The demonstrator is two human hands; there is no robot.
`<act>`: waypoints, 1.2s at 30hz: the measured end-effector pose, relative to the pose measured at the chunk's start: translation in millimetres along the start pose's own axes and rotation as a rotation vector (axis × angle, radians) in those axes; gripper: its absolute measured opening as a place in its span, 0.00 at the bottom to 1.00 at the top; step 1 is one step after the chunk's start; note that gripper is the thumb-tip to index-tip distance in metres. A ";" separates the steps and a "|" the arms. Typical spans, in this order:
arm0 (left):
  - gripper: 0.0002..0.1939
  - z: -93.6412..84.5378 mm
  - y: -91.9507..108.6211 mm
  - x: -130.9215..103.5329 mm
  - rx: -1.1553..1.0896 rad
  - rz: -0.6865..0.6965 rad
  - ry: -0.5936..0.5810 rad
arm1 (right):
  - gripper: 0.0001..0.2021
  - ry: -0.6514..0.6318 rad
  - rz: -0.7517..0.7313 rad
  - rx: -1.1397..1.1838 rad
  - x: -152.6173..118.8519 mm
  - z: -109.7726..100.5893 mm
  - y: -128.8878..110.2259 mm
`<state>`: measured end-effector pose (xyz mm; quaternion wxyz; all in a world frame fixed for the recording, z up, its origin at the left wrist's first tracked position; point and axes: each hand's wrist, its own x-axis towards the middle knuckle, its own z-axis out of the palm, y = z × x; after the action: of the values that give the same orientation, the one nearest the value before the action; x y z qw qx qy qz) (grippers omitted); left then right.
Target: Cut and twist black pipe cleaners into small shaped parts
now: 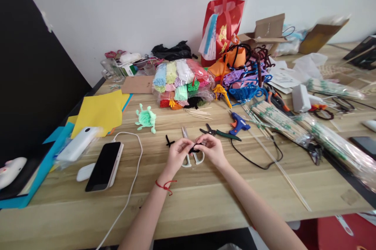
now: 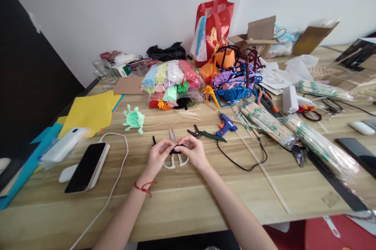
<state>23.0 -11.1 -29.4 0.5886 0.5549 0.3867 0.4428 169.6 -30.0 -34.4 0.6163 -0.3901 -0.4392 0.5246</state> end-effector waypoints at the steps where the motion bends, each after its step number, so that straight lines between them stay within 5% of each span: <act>1: 0.13 -1.0 1.5 -0.1 0.002 0.003 -0.014 | 0.14 -0.003 -0.005 0.002 0.5 -0.4 0.3; 6: 0.13 -3.7 3.0 0.5 0.043 0.061 -0.068 | 0.12 0.034 -0.079 -0.038 4.4 -5.5 3.2; 14: 0.13 -2.8 -11.0 3.8 0.249 0.212 0.046 | 0.07 -0.011 -0.272 -0.506 5.5 -12.3 -1.2; 36: 0.10 -2.1 -3.0 0.2 0.253 0.191 0.025 | 0.07 -0.112 -0.365 -0.596 -0.1 -11.6 -2.7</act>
<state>21.3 -10.2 -32.6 0.4644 0.6534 0.3918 0.4514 181.5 -30.7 -35.4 0.5339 -0.4383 -0.6686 0.2753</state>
